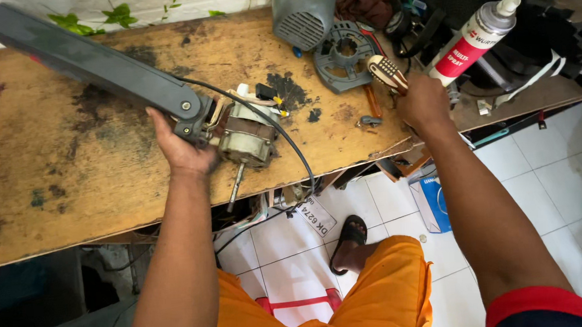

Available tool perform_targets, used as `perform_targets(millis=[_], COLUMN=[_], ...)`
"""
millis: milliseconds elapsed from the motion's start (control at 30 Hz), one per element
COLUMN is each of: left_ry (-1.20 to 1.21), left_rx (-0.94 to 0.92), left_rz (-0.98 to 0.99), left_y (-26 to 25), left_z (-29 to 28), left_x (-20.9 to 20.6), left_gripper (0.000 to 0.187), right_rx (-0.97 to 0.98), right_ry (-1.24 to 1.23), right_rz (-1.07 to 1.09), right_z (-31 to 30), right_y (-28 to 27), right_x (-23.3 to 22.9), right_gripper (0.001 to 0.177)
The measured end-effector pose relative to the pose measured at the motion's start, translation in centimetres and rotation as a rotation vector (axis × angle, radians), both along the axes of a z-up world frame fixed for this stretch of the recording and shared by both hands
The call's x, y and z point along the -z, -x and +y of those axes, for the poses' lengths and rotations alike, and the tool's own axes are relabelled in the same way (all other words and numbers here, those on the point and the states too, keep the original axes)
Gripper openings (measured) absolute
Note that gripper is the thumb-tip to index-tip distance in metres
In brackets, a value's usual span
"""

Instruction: The person disassembles a grey electrical appliance on a workbench, using a screwdriver to remove screws and separate the casing from the motor assembly. They manipulate the internal components and wires, then reassemble the parts and tighten the screws.

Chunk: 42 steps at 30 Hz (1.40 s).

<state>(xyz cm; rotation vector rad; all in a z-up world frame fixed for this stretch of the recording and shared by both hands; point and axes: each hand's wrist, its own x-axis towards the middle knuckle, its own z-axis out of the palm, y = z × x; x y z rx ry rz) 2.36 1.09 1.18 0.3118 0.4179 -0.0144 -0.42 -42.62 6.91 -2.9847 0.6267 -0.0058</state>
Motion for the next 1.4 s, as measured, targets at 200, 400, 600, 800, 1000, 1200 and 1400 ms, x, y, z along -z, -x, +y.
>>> perform_targets(millis=[200, 400, 600, 800, 1000, 1200, 1400], left_ry=[0.029, 0.059, 0.036, 0.103, 0.128, 0.183, 0.128], left_rx=[0.067, 0.039, 0.075, 0.129, 0.086, 0.058, 0.050], left_rz=[-0.008, -0.025, 0.034, -0.128, -0.169, -0.217, -0.085], left_y=[0.1, -0.2, 0.9, -0.4, -1.6, -1.6, -1.8], left_z=[0.3, -0.1, 0.8, 0.4, 0.3, 0.1, 0.2], left_x=[-1.1, -0.8, -2.1, 0.3, 2.1, 2.1, 2.4], left_gripper=[0.069, 0.066, 0.072, 0.080, 0.075, 0.074, 0.070], right_rx=[0.037, -0.019, -0.013, -0.183, -0.543, -0.393, -0.596], right_ry=[-0.045, -0.049, -0.187, -0.196, -1.370, -1.743, -1.785], right_rz=[-0.012, -0.039, -0.097, -0.294, -0.618, -0.879, -0.745], right_z=[0.3, 0.2, -0.1, -0.7, 8.3, 28.6, 35.2], right_y=[1.2, 2.2, 3.6, 3.8, 5.8, 5.4, 2.5], right_x=[-0.6, -0.9, -2.3, -5.8, -13.6, -17.8, -14.4], right_gripper=[0.028, 0.024, 0.026, 0.027, 0.026, 0.042, 0.034])
